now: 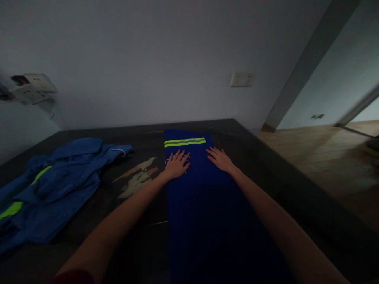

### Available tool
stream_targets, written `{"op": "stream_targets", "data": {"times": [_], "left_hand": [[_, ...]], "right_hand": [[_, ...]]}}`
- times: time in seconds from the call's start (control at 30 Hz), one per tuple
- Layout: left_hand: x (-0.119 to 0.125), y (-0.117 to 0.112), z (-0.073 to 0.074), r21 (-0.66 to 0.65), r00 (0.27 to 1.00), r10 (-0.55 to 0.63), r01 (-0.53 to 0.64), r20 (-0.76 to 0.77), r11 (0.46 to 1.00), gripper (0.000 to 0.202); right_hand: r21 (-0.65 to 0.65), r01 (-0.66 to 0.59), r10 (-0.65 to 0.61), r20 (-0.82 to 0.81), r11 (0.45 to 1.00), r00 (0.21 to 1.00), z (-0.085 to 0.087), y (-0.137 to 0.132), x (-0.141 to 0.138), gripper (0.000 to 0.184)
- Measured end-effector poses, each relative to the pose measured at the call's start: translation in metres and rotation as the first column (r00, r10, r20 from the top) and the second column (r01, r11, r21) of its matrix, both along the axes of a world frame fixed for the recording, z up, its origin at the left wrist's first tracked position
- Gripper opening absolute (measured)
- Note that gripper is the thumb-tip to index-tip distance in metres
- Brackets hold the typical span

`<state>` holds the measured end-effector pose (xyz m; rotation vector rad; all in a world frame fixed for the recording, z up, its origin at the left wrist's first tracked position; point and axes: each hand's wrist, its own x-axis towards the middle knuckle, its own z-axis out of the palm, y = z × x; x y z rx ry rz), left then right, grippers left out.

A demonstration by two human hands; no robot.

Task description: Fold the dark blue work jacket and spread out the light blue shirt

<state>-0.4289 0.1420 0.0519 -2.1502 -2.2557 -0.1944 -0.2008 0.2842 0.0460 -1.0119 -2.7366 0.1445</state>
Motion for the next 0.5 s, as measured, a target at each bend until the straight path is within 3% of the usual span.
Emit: {"op": "stream_targets", "data": {"times": [0.13,0.23,0.37,0.5], "left_hand": [[0.001,-0.001,-0.001,0.038,1.0,-0.01,0.01,-0.002,0.999,0.059],[0.004,-0.002,0.002,0.079,1.0,-0.021,0.022,-0.015,0.997,0.056],[0.015,-0.011,0.019,0.202,0.995,-0.07,0.082,-0.064,0.976,0.044],[0.038,-0.049,0.042,0.31,0.991,-0.135,0.135,-0.022,0.941,0.034]], "right_hand": [[0.046,0.006,-0.006,-0.001,0.999,1.0,-0.002,-0.002,-0.002,0.054],[0.119,0.012,0.0,-0.097,0.993,0.995,-0.001,-0.007,-0.002,0.05],[0.191,0.04,0.006,-0.234,0.981,0.972,0.008,-0.018,0.0,0.041],[0.183,0.045,0.022,-0.349,0.982,0.937,0.025,-0.038,0.016,0.036]]}}
